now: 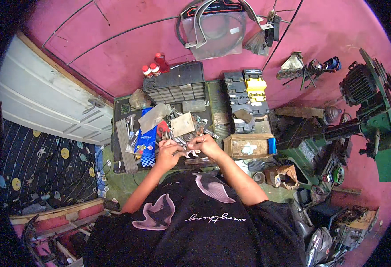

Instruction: The person places a face shield on a wall rack, then repeatedly picks up thin metal rods from a cluttered workbench, aligns them, and stacks them into a neat pile. The person handles the rods one by one or in small groups throughout the clip.

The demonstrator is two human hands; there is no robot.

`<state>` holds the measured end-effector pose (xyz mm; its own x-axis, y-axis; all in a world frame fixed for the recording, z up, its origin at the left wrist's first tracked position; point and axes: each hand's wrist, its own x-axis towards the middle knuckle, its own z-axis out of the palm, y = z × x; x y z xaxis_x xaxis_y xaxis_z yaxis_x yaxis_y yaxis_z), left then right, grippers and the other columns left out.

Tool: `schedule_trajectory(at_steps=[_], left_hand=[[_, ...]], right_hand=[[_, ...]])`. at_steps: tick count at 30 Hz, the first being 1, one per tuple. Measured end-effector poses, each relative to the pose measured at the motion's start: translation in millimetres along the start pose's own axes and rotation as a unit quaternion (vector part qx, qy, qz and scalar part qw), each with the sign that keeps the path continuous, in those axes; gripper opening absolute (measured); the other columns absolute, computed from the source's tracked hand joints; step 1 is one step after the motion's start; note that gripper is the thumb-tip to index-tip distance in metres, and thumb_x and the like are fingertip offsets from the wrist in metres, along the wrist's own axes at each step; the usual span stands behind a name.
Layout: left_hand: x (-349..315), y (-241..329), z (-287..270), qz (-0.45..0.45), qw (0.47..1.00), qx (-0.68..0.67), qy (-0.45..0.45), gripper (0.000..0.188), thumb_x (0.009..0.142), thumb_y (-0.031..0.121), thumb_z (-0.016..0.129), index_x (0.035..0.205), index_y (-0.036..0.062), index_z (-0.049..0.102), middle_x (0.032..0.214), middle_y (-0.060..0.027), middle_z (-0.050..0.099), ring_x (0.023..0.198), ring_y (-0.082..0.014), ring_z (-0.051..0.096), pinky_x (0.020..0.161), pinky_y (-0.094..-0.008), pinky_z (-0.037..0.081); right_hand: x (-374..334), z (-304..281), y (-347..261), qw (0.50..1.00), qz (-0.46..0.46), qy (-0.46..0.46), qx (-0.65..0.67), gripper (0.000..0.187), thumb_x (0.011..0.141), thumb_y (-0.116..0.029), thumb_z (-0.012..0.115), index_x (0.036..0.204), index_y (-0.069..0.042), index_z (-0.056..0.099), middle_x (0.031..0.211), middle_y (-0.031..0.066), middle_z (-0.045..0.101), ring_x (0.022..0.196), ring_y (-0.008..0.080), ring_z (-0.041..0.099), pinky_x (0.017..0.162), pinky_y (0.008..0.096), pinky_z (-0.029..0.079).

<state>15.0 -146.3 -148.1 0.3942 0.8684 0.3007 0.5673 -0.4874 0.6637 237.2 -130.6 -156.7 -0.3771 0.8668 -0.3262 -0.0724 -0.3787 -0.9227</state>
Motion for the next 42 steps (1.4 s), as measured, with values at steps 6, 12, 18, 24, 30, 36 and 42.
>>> schedule_trajectory(at_steps=[6,12,18,24,30,36,42], left_hand=[[-2,3,-4,-0.001,1.000,-0.028,0.001,0.006,0.077,0.022,0.078,0.079,0.0166,0.076,0.076,0.0003,0.070,0.088,-0.0173,0.063,0.092,-0.0403,0.033],[-7,-11,4,-0.018,1.000,-0.010,-0.004,0.009,0.074,0.023,0.080,0.079,0.0162,0.076,0.077,-0.0011,0.069,0.088,-0.0190,0.063,0.090,-0.0384,0.034],[-9,-10,-1,-0.019,0.999,0.028,-0.028,0.008,0.077,0.026,0.076,0.078,0.0185,0.076,0.076,0.0016,0.070,0.089,-0.0172,0.062,0.093,-0.0420,0.032],[-12,-14,16,-0.006,0.998,-0.016,-0.054,0.009,0.078,0.025,0.077,0.078,0.0154,0.076,0.079,0.0005,0.071,0.089,-0.0185,0.060,0.091,-0.0390,0.032],[-15,-30,33,-0.016,0.995,0.015,-0.094,0.012,0.077,0.029,0.079,0.081,0.0178,0.077,0.078,0.0011,0.070,0.090,-0.0180,0.060,0.090,-0.0425,0.032],[-14,-27,54,-0.040,0.988,0.013,-0.150,0.020,0.077,0.037,0.081,0.084,0.0190,0.077,0.081,0.0005,0.069,0.094,-0.0211,0.059,0.087,-0.0430,0.034],[-40,-64,101,-0.090,0.971,0.094,-0.199,0.017,0.078,0.036,0.079,0.081,0.0195,0.077,0.082,-0.0008,0.071,0.094,-0.0227,0.061,0.089,-0.0449,0.036]], right_hand=[[5,-9,45,0.943,0.073,-0.062,0.319,0.008,0.093,-0.005,0.066,0.093,0.001,0.071,0.092,0.0087,0.071,0.084,0.0184,0.066,0.080,0.0304,0.052],[10,-2,73,0.919,0.070,-0.112,0.371,0.026,0.105,-0.027,0.054,0.118,-0.006,0.063,0.093,0.0074,0.070,0.077,0.0151,0.064,0.076,0.0308,0.054],[6,-8,48,0.995,0.013,-0.103,0.008,0.026,0.098,-0.027,0.067,0.112,-0.006,0.071,0.094,-0.0001,0.072,0.081,0.0083,0.061,0.078,0.0275,0.050],[3,-24,93,0.950,0.093,-0.126,0.271,0.029,0.102,-0.027,0.060,0.111,-0.002,0.070,0.106,0.0094,0.072,0.094,0.0180,0.066,0.086,0.0326,0.051],[-1,-30,96,0.946,0.155,-0.122,0.258,0.048,0.103,-0.043,0.054,0.129,-0.004,0.061,0.104,0.0065,0.069,0.096,0.0153,0.063,0.086,0.0330,0.049],[-10,-44,77,0.985,0.034,-0.007,-0.169,0.016,0.089,-0.015,0.075,0.096,-0.001,0.076,0.082,0.0047,0.073,0.076,0.0093,0.065,0.071,0.0283,0.052],[-25,-89,105,0.936,0.033,0.110,-0.333,0.011,0.086,-0.012,0.076,0.090,-0.001,0.077,0.082,0.0107,0.076,0.075,0.0162,0.070,0.071,0.0330,0.055]])
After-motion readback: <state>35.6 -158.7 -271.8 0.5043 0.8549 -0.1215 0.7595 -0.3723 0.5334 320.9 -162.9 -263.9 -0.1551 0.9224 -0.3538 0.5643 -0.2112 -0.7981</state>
